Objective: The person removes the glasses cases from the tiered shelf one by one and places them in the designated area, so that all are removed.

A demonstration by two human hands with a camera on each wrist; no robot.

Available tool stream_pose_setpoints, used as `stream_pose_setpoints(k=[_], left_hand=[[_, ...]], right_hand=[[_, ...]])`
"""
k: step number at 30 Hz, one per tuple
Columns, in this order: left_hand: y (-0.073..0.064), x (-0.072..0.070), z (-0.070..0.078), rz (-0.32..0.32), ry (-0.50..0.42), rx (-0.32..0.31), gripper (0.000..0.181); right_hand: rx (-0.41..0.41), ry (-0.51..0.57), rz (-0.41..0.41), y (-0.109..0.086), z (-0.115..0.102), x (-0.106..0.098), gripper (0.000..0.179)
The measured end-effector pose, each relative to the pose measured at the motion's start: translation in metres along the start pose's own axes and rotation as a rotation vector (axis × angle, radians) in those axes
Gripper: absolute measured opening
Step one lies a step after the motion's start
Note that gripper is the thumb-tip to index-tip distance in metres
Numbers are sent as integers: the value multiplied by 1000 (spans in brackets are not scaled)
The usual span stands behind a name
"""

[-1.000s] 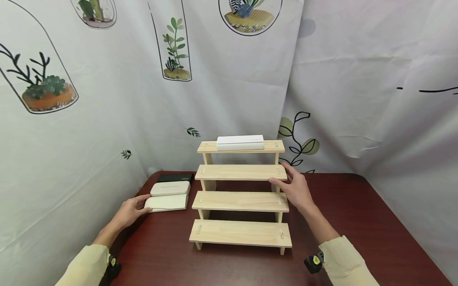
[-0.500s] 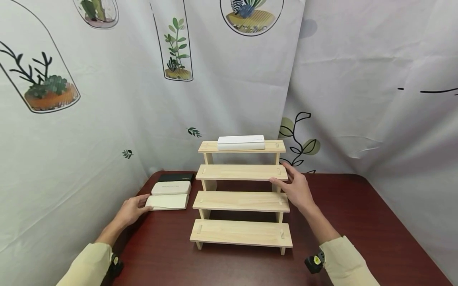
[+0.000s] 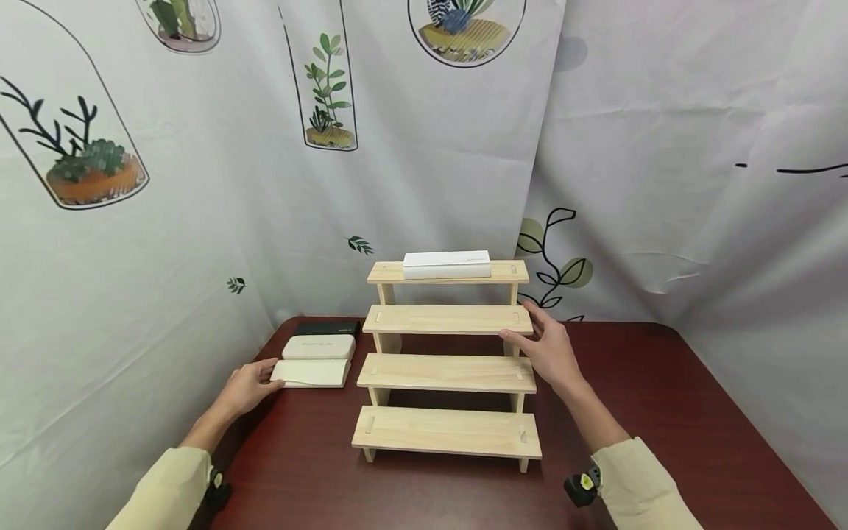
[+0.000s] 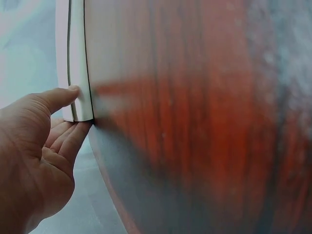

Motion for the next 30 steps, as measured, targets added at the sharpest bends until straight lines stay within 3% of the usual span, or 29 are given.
stream_pose_setpoints(k=[15,23,30], left_hand=[[2,-1,2,-84,-13,-4,75],[0,-12,-3,-135,-49,-27,83],[2,-29,-6,-71,-29,-36,76]], right_hand=[[11,19,4,2,3,0,94],[11,10,6,3,3,0,94],[15,5,4,2,3,-1,94]])
Point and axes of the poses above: each hand's wrist, its own y-axis towards the middle knuckle, its own x-axis out of the palm, z = x × y, the point moved 7 cm from there along y, towards the middle knuckle, and after that the axes turned 7 degrees about y, right-handed, at the moved point
